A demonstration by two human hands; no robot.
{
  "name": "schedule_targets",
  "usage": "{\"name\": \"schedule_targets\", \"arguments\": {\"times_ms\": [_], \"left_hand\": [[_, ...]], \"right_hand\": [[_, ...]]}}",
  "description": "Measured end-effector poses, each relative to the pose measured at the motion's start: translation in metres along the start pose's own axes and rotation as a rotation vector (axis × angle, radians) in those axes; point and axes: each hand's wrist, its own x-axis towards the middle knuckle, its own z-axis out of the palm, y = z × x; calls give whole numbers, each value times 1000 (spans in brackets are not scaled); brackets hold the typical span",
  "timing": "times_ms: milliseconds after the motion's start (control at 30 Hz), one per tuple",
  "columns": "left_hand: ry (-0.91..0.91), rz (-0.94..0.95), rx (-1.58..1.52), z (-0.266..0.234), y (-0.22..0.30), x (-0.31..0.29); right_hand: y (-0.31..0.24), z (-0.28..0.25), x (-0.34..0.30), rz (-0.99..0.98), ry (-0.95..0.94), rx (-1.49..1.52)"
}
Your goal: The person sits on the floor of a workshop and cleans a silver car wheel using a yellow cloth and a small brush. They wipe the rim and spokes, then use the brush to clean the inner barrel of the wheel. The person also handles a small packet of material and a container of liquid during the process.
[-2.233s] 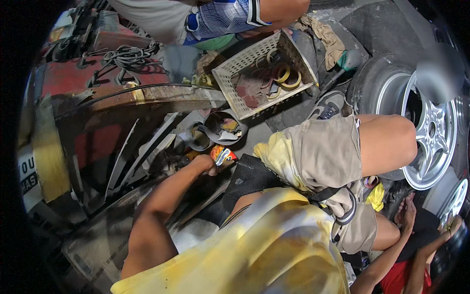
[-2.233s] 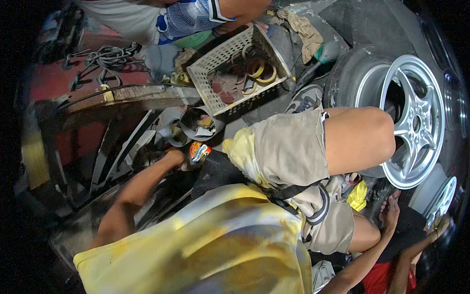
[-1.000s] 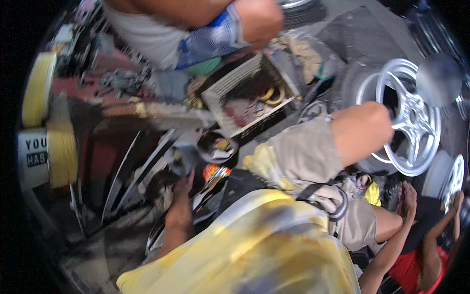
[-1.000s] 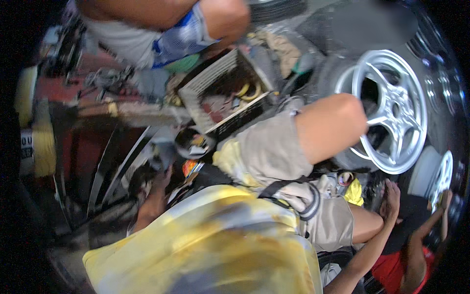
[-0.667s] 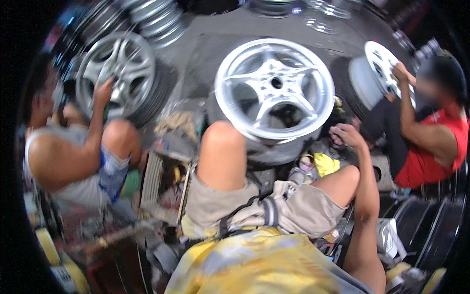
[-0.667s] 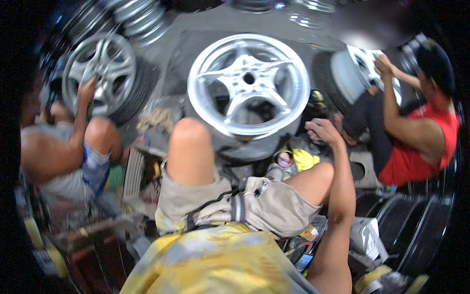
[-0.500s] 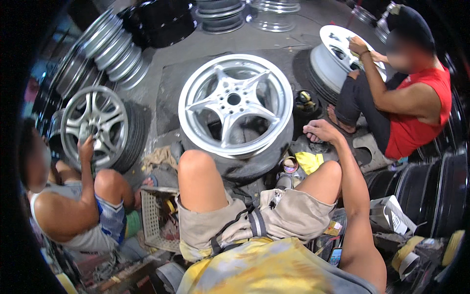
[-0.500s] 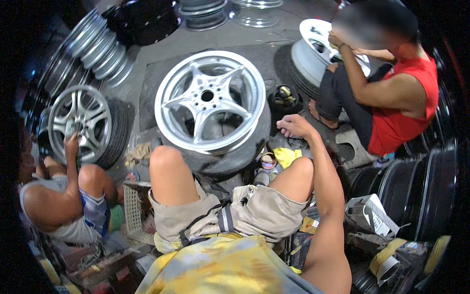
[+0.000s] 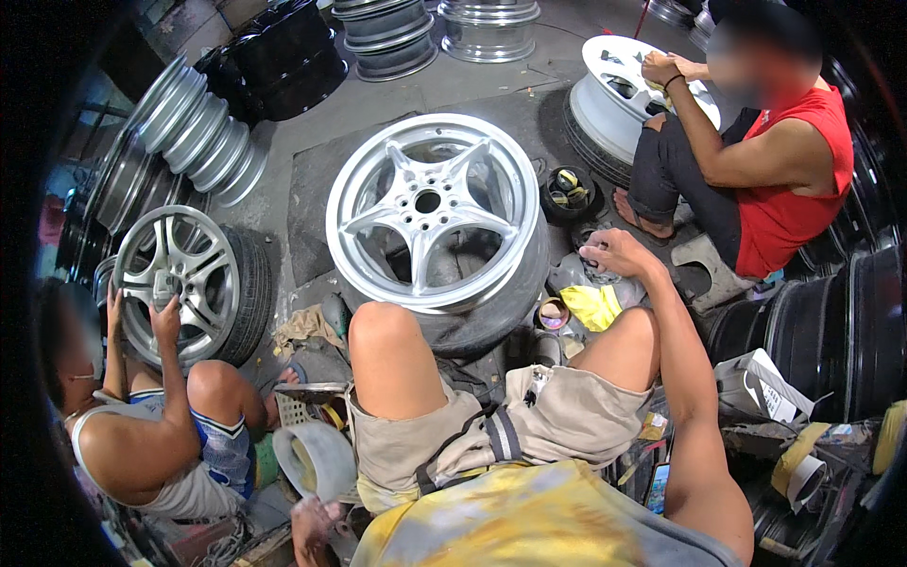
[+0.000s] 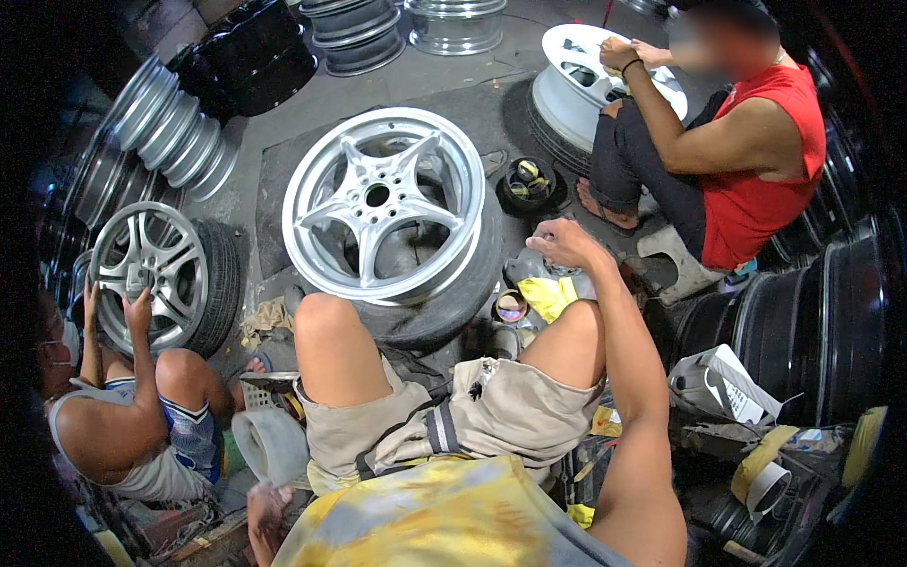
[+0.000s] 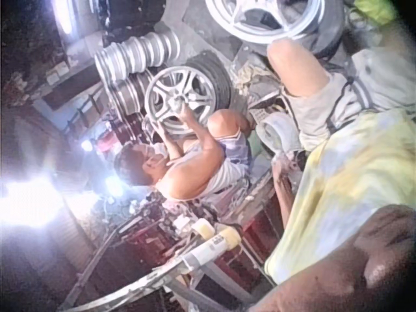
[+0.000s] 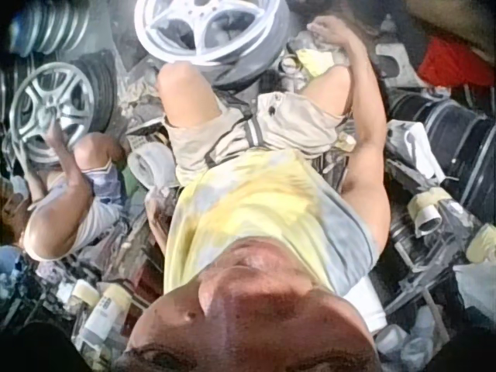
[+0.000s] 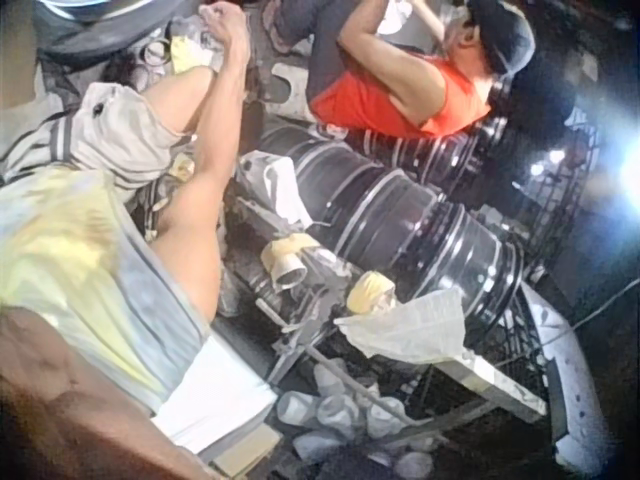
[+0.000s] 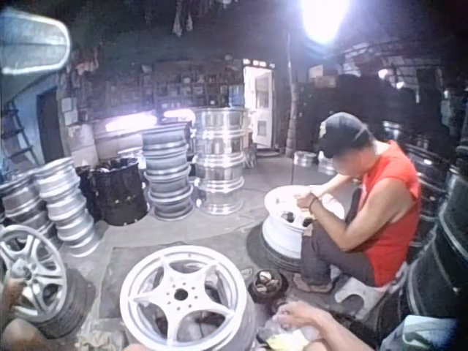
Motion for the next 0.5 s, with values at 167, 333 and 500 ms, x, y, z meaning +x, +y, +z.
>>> {"name": "schedule_targets", "arguments": {"times_ms": [167,333,500], "left_hand": [[-53,146,-24,55,94,18],[-249,379,-31,112,224,9],[-191,605,110,193,328,46]], "right_hand": [[-59,-4,-38,-276,318,-91],[-92,15,-57,-433,257,-37],[-43,50,-44,-233,228,-93]]}}
